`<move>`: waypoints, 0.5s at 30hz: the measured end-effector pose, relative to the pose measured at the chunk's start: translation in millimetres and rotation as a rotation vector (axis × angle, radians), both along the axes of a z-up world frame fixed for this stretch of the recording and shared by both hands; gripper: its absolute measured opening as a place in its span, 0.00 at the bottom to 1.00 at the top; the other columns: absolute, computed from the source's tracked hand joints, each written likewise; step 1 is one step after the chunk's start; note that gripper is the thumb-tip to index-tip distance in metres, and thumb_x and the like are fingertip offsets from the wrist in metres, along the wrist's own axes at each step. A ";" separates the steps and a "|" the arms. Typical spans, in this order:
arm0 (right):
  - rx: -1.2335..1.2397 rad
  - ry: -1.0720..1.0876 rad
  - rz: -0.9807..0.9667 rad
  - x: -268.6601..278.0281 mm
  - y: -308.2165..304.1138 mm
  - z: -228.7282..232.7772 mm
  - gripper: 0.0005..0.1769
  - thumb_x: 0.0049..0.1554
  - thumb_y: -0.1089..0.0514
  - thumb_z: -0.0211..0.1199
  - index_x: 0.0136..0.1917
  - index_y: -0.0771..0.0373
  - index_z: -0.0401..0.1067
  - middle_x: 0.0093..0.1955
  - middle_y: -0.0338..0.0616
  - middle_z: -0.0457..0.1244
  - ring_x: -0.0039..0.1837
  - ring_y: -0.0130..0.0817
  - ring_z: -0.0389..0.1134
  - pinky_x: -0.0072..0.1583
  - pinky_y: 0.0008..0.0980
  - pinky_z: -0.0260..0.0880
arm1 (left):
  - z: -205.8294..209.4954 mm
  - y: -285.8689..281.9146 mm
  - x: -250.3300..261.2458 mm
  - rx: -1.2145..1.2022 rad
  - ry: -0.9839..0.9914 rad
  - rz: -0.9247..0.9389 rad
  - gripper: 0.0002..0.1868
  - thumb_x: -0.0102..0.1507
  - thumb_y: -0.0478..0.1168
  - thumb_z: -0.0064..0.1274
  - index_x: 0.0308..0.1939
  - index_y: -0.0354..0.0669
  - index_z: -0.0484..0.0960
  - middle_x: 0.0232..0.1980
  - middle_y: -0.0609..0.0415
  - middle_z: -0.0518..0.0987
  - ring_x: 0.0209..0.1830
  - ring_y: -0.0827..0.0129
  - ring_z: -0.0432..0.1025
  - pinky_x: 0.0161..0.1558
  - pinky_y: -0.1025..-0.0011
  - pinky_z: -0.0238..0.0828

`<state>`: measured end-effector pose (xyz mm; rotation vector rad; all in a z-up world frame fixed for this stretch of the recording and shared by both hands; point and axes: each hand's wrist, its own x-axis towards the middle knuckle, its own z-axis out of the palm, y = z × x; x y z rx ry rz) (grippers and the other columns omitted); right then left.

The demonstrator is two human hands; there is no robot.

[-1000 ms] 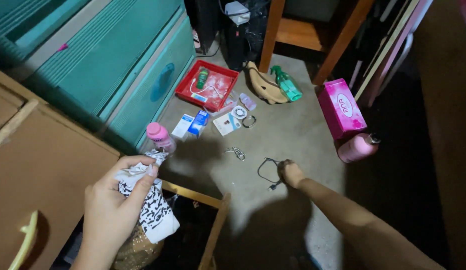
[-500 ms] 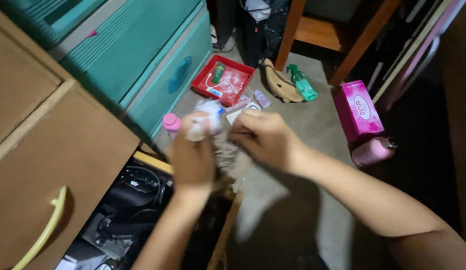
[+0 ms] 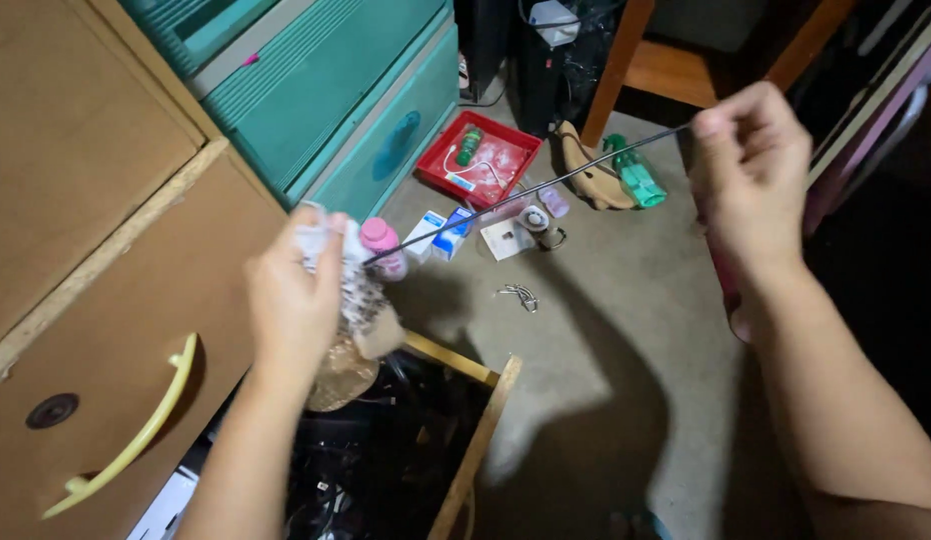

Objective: The person wipes several small electronic devices and accessories with a cloth, including a hair straightener, power adapters, and cables. They pick up each item from the floor, wipe it, and place it into an open drawer.

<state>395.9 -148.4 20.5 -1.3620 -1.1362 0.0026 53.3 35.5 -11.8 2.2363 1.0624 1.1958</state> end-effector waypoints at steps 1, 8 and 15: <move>0.002 -0.001 0.001 5.7 3.1 -9.2 0.05 0.77 0.63 0.56 0.57 0.67 0.64 0.27 0.38 0.54 0.26 0.25 0.54 0.33 0.24 0.53 | -2.4 3.4 -4.1 0.002 -0.001 0.001 0.07 0.71 0.47 0.54 0.41 0.51 0.81 0.24 0.43 0.75 0.26 0.45 0.74 0.33 0.59 0.68; -0.250 0.207 0.223 -24.2 8.9 -12.7 0.08 0.72 0.56 0.52 0.57 0.61 0.68 0.33 0.38 0.58 0.34 0.26 0.62 0.39 0.25 0.62 | 15.7 -15.9 -1.8 -0.034 -0.295 -0.050 0.14 0.78 0.44 0.44 0.45 0.39 0.78 0.39 0.41 0.80 0.44 0.67 0.67 0.55 0.57 0.68; -0.143 0.553 0.829 -139.4 46.1 -4.7 0.32 0.55 0.57 0.69 0.70 0.67 0.65 0.35 0.30 0.55 0.30 0.12 0.57 0.33 0.11 0.57 | 26.0 -65.0 27.9 -0.014 -0.065 -0.038 0.11 0.72 0.53 0.45 0.44 0.53 0.75 0.28 0.43 0.81 0.35 0.40 0.78 0.39 0.50 0.70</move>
